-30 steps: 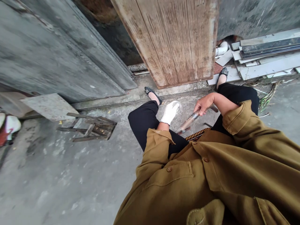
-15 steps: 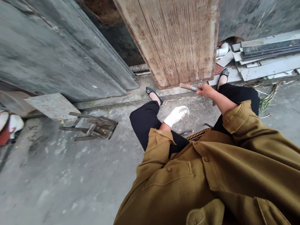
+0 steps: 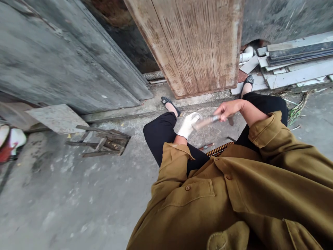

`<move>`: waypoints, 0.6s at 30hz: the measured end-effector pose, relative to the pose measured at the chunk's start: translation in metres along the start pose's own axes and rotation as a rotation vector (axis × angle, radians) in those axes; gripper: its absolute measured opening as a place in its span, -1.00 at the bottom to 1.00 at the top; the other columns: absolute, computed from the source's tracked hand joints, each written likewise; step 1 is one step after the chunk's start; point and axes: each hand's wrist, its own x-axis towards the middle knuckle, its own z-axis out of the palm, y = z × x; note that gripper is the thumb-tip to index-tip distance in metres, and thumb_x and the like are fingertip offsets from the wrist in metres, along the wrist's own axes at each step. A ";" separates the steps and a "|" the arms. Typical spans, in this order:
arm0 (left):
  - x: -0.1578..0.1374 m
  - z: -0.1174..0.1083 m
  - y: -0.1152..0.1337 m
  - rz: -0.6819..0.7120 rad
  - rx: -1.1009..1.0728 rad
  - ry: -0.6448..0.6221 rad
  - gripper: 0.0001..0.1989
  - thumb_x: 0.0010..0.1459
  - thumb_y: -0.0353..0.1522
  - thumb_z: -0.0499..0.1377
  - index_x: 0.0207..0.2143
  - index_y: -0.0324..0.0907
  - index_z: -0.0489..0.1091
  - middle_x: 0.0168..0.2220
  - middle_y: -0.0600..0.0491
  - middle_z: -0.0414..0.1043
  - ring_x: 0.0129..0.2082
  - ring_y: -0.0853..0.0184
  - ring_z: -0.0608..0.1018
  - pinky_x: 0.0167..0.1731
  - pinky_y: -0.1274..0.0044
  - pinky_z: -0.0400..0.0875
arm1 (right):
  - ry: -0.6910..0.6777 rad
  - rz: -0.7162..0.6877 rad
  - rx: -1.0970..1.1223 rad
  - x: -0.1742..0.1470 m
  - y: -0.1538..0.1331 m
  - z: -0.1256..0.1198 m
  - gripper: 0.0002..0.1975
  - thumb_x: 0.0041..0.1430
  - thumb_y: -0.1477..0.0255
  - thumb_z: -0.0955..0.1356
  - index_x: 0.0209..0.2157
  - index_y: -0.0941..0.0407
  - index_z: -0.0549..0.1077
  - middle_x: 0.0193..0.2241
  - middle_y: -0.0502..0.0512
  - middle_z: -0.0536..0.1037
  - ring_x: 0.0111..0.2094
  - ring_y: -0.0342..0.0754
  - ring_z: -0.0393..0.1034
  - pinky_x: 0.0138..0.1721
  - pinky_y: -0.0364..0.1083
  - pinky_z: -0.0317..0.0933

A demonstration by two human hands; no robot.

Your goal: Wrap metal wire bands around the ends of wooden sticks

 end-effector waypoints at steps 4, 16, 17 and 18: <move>-0.004 0.005 0.003 -0.017 -0.074 -0.095 -0.70 0.11 -0.15 0.18 -0.40 -0.24 0.41 -0.59 0.10 0.29 -0.63 0.49 0.25 -0.61 0.60 0.21 | 0.657 -0.250 0.204 -0.009 -0.005 -0.014 -0.57 -0.03 0.11 0.47 -0.31 0.18 0.44 -0.45 0.00 0.45 -0.45 -0.19 0.27 -0.36 -0.17 0.21; -0.009 0.007 0.006 -0.009 0.016 -0.253 -0.77 0.06 -0.23 0.21 -0.45 -0.24 0.42 -0.50 0.01 0.41 -0.63 0.49 0.23 -0.61 0.58 0.08 | 0.536 0.455 -0.721 0.034 0.018 0.002 -0.76 0.07 0.39 0.42 -0.19 0.11 0.58 -0.31 0.14 0.56 -0.21 0.04 0.42 -0.20 -0.09 0.20; -0.008 0.005 0.005 0.001 0.032 -0.235 -0.79 0.06 -0.25 0.20 -0.46 -0.24 0.41 -0.50 0.02 0.41 -0.61 0.48 0.26 -0.59 0.59 0.12 | 0.374 0.478 -0.708 0.035 0.018 0.006 -0.77 0.05 0.41 0.43 -0.21 0.11 0.59 -0.33 0.12 0.56 -0.25 0.01 0.43 -0.23 -0.10 0.20; -0.007 0.004 0.005 0.013 0.056 -0.212 -0.81 0.05 -0.27 0.20 -0.47 -0.24 0.41 -0.50 0.03 0.41 -0.58 0.46 0.30 -0.56 0.58 0.17 | 0.198 0.484 -0.646 0.036 0.018 0.009 -0.77 0.02 0.42 0.45 -0.22 0.11 0.60 -0.38 0.08 0.56 -0.31 -0.03 0.42 -0.26 -0.12 0.20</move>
